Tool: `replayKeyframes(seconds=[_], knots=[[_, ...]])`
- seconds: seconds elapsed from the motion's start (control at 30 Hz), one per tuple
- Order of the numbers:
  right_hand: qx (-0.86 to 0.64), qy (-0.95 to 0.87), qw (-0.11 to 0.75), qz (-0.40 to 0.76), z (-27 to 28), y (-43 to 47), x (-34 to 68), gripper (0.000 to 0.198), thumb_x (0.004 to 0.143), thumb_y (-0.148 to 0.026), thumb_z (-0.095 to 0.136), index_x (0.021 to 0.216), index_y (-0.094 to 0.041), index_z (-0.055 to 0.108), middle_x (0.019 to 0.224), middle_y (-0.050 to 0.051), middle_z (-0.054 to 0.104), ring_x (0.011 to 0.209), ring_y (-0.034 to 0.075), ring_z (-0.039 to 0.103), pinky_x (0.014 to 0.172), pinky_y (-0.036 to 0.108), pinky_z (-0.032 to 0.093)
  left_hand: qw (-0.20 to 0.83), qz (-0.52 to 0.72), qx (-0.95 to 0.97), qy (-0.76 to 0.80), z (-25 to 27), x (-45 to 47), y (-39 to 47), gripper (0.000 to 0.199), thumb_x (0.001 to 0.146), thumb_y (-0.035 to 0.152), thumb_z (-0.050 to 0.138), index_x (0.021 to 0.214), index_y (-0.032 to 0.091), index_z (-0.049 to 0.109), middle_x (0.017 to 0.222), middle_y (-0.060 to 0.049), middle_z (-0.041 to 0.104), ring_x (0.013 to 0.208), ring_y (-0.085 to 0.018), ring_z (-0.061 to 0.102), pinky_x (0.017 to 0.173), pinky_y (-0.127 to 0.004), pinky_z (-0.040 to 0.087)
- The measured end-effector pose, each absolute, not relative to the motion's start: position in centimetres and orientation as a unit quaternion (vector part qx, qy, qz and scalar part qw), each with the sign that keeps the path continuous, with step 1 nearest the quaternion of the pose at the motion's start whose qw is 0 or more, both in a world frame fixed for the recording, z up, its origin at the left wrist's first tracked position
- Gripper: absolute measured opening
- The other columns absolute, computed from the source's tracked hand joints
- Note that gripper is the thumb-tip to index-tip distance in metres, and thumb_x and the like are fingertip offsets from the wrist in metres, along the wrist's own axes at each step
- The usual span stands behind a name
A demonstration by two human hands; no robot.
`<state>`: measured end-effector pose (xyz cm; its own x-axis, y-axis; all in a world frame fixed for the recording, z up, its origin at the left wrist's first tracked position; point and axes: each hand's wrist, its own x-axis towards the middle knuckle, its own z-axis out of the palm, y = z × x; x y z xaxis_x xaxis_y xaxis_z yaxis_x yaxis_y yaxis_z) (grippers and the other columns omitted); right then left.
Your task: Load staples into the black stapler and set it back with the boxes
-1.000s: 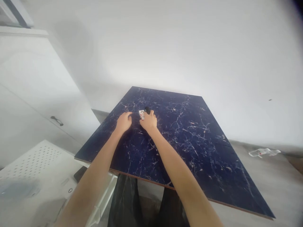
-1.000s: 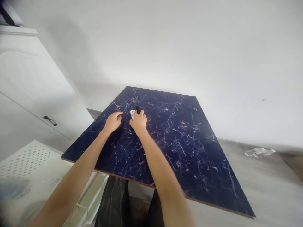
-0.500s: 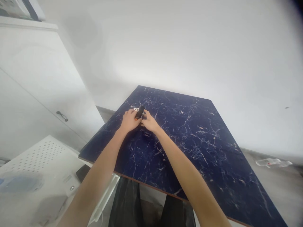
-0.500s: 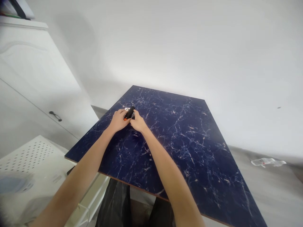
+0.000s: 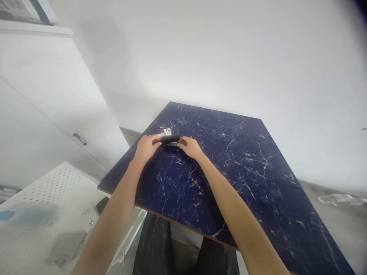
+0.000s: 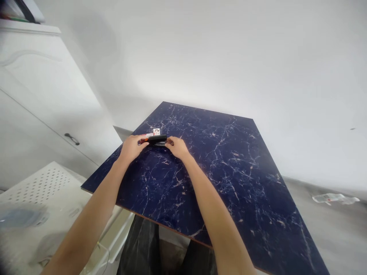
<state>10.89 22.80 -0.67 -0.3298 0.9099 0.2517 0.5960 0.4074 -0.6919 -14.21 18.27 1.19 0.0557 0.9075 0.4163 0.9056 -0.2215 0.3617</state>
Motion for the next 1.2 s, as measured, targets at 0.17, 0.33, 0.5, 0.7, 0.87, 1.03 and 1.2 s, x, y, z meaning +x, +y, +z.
replayKeyframes(seconds=[0.17, 0.33, 0.5, 0.7, 0.87, 1.03, 1.2], knots=[[-0.494, -0.785, 0.297, 0.228, -0.8, 23.2, 10.9, 0.018, 0.091, -0.028, 0.074, 0.107, -0.019, 0.077, 0.104, 0.007, 0.077, 0.092, 0.019, 0.072, 0.089, 0.030, 0.053, -0.037, 0.287, 0.750, 0.595, 0.4, -14.2, 17.8, 0.022, 0.098, 0.028, 0.063, 0.110, 0.023, 0.079, 0.122, -0.007, 0.076, 0.108, -0.030, 0.066, 0.101, -0.044, 0.050], [-0.490, -0.809, 0.258, 0.199, -0.5, 23.9, 11.7, 0.022, 0.093, -0.033, 0.073, 0.112, -0.022, 0.078, 0.112, 0.007, 0.077, 0.103, 0.021, 0.070, 0.098, 0.032, 0.050, -0.049, 0.293, 0.749, 0.592, -0.1, -14.1, 18.0, 0.023, 0.099, 0.029, 0.062, 0.112, 0.020, 0.078, 0.122, -0.008, 0.076, 0.109, -0.030, 0.065, 0.102, -0.044, 0.049], [-0.475, -0.814, 0.260, 0.209, -0.2, 23.9, 12.9, 0.022, 0.094, -0.030, 0.071, 0.114, -0.026, 0.079, 0.113, 0.003, 0.079, 0.101, 0.020, 0.072, 0.096, 0.031, 0.051, -0.053, 0.299, 0.748, 0.590, -0.7, -14.1, 18.3, 0.035, 0.093, 0.032, 0.070, 0.124, 0.018, 0.071, 0.123, -0.010, 0.074, 0.109, -0.032, 0.064, 0.101, -0.045, 0.050], [-0.454, -0.852, 0.219, 0.139, 0.6, 23.7, 13.9, 0.024, 0.096, -0.027, 0.067, 0.118, -0.026, 0.076, 0.113, 0.005, 0.078, 0.102, 0.022, 0.071, 0.093, 0.031, 0.051, -0.025, 0.273, 0.788, 0.552, -0.3, -14.2, 18.7, 0.045, 0.093, 0.028, 0.069, 0.137, 0.022, 0.064, 0.133, -0.009, 0.069, 0.120, -0.033, 0.058, 0.108, -0.047, 0.045], [-0.380, -0.915, 0.115, 0.071, 2.2, 24.2, 14.0, 0.020, 0.098, -0.022, 0.061, 0.114, -0.023, 0.073, 0.111, 0.008, 0.076, 0.101, 0.024, 0.070, 0.086, 0.030, 0.048, 0.001, 0.281, 0.791, 0.544, -0.2, -14.4, 18.3, 0.045, 0.095, 0.028, 0.065, 0.140, 0.022, 0.063, 0.139, -0.009, 0.064, 0.122, -0.031, 0.056, 0.110, -0.046, 0.045], [-0.401, -0.914, 0.048, 0.048, 3.7, 25.2, 14.1, 0.018, 0.093, -0.025, 0.068, 0.110, -0.025, 0.071, 0.099, 0.008, 0.077, 0.089, 0.025, 0.070, 0.078, 0.030, 0.047, 0.012, 0.280, 0.792, 0.542, -0.4, -14.6, 18.3, 0.046, 0.097, 0.030, 0.062, 0.142, 0.023, 0.060, 0.142, -0.009, 0.063, 0.125, -0.031, 0.055, 0.112, -0.047, 0.044], [-0.444, -0.867, 0.183, 0.133, 3.4, 25.4, 15.8, 0.010, 0.094, -0.030, 0.067, 0.102, -0.026, 0.071, 0.096, 0.003, 0.078, 0.088, 0.021, 0.070, 0.080, 0.029, 0.049, 0.026, 0.294, 0.792, 0.535, -0.4, -14.6, 18.4, 0.049, 0.096, 0.027, 0.063, 0.145, 0.026, 0.058, 0.142, -0.006, 0.064, 0.127, -0.030, 0.055, 0.113, -0.047, 0.043]])
